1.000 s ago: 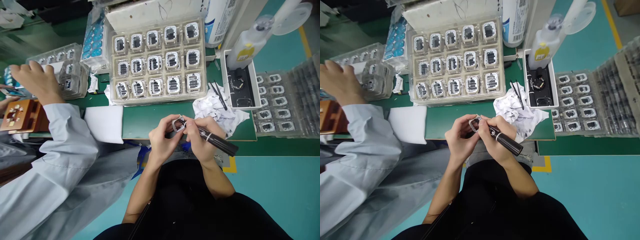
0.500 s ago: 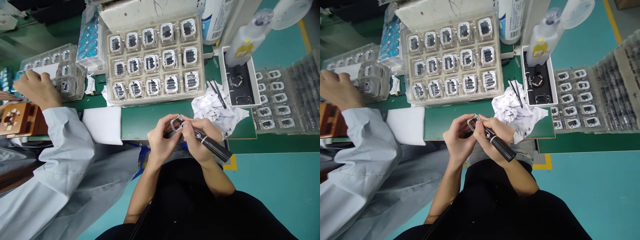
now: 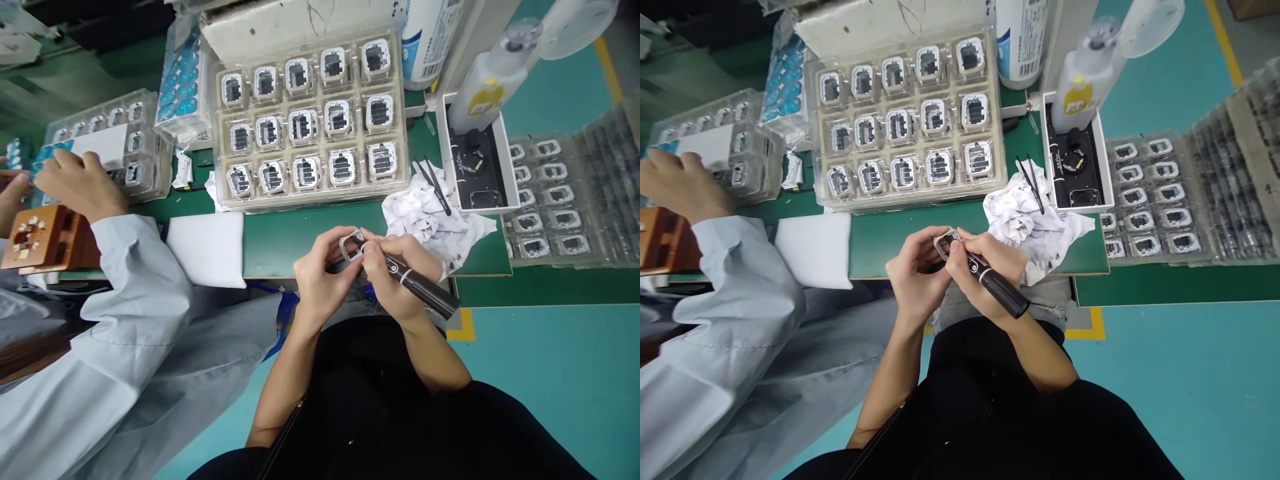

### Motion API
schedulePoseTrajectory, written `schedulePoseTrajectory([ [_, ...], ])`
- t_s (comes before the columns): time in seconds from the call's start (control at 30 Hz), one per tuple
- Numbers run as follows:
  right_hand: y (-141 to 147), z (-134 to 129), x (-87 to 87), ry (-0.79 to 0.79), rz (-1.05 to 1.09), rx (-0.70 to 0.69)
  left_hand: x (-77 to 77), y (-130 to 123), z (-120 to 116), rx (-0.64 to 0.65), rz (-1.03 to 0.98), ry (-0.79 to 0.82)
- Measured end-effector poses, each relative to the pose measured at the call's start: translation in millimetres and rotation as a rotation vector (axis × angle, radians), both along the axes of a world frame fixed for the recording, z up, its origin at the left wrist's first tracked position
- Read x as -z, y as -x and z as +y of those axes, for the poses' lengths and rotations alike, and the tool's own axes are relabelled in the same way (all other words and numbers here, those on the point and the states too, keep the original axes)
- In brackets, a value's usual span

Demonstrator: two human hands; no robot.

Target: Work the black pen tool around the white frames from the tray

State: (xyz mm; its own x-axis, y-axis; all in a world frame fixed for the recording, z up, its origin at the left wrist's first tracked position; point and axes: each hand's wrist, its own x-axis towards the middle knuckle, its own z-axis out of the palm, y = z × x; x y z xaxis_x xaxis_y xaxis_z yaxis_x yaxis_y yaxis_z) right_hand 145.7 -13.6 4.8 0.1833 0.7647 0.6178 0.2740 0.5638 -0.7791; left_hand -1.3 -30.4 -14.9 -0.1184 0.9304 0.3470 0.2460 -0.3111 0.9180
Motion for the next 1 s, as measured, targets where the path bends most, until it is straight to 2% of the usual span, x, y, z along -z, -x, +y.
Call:
schedulePoseTrajectory([
  [0.13, -0.8, -1.5, 6.2, 0.039, 0.101, -0.003, -12.4, 1.9, 5.7, 0.059, -0.131, 0.193],
  [0.23, -0.9, -1.6, 11.0, 0.039, 0.13, -0.003, -17.6, 2.5, 7.4, 0.067, -0.179, 0.243],
  [0.37, -1.5, -0.8, 11.2, 0.039, 0.097, 0.001, -16.9, 1.5, 7.3, 0.066, -0.176, 0.212],
  [0.7, -0.8, 0.8, 3.8, 0.035, 0.053, 0.027, -9.9, 1.1, 6.6, 0.051, -0.021, 0.07],
  [1.0, -0.9, 0.9, 1.9, 0.033, 0.047, 0.034, -5.4, 0.0, 3.5, 0.036, 0.05, 0.015],
])
